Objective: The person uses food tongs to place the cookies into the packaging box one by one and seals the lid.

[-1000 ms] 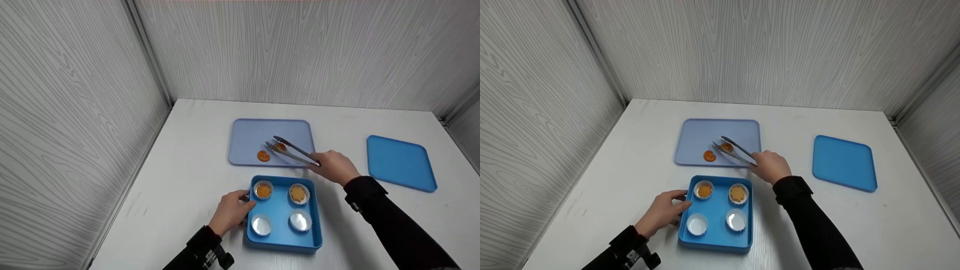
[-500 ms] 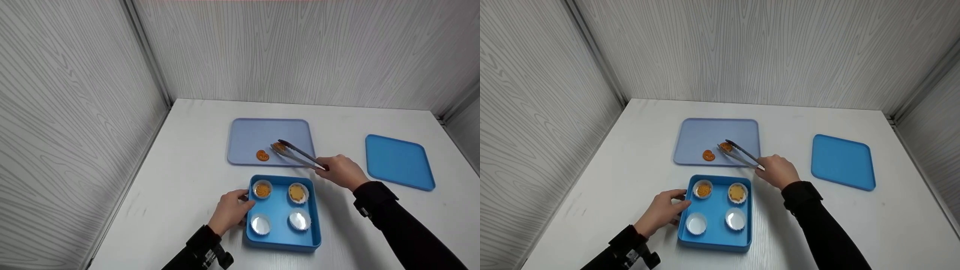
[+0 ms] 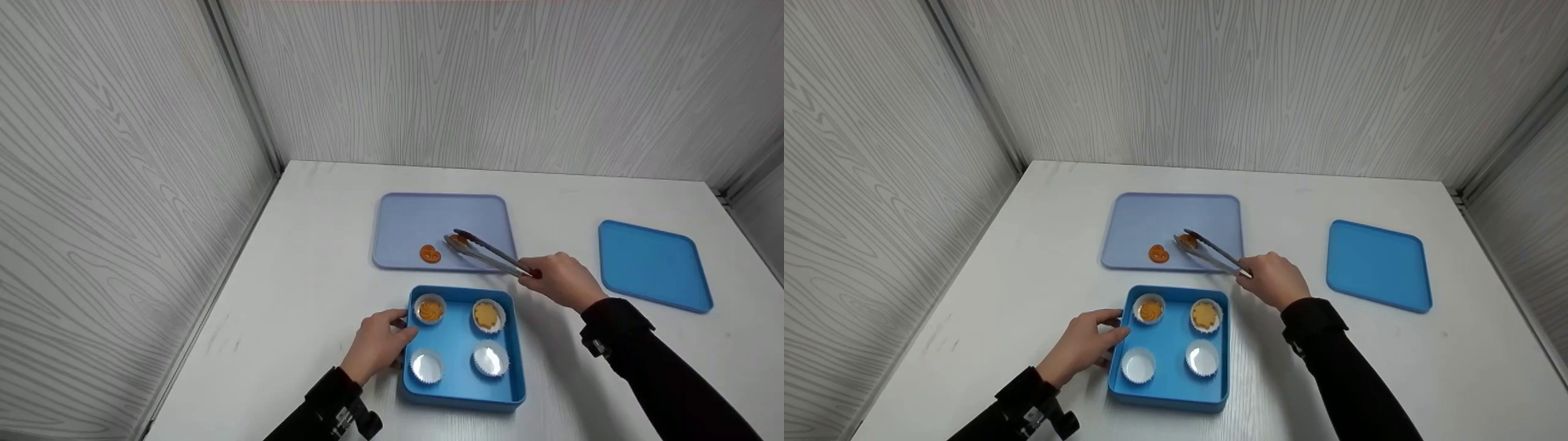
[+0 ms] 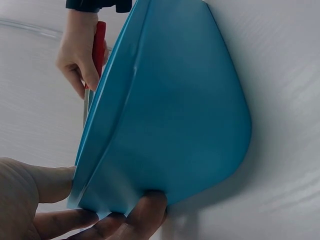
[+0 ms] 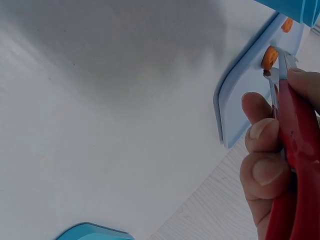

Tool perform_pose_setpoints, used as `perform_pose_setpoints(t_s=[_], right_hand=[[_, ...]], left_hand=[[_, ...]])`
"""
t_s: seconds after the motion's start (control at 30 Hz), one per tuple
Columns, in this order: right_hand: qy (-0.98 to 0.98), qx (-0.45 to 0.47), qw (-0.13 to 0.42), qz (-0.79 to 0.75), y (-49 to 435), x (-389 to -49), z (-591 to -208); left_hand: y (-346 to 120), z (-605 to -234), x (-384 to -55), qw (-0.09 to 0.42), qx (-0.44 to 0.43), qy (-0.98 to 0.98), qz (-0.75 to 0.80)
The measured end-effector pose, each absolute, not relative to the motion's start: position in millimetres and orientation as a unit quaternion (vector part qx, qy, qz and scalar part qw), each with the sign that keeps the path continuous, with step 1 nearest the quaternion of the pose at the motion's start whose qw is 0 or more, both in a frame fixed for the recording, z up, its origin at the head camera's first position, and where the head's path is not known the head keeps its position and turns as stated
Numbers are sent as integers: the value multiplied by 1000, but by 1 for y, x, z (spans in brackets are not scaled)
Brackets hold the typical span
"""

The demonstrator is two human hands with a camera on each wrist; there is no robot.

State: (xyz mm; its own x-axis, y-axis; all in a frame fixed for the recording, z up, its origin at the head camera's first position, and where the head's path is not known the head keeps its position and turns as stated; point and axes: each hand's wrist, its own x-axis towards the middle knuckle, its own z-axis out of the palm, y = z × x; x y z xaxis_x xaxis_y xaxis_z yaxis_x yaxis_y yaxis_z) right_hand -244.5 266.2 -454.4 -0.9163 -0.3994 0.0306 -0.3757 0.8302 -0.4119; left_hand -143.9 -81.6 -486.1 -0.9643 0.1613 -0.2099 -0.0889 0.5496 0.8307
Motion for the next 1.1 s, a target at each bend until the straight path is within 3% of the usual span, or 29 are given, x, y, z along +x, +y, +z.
perform_pose_setpoints(t_s=[0.57, 0.93, 1.1], right_hand=[[954, -223, -36, -198, 285, -224, -442], [961, -208, -33, -180, 305, -168, -417], [957, -228, -60, -169, 318, -138, -412]], left_hand=[[-80, -485, -144, 148, 2, 864, 480], [-80, -486, -147, 165, -8, 857, 488], [-80, -486, -148, 175, -13, 852, 494]])
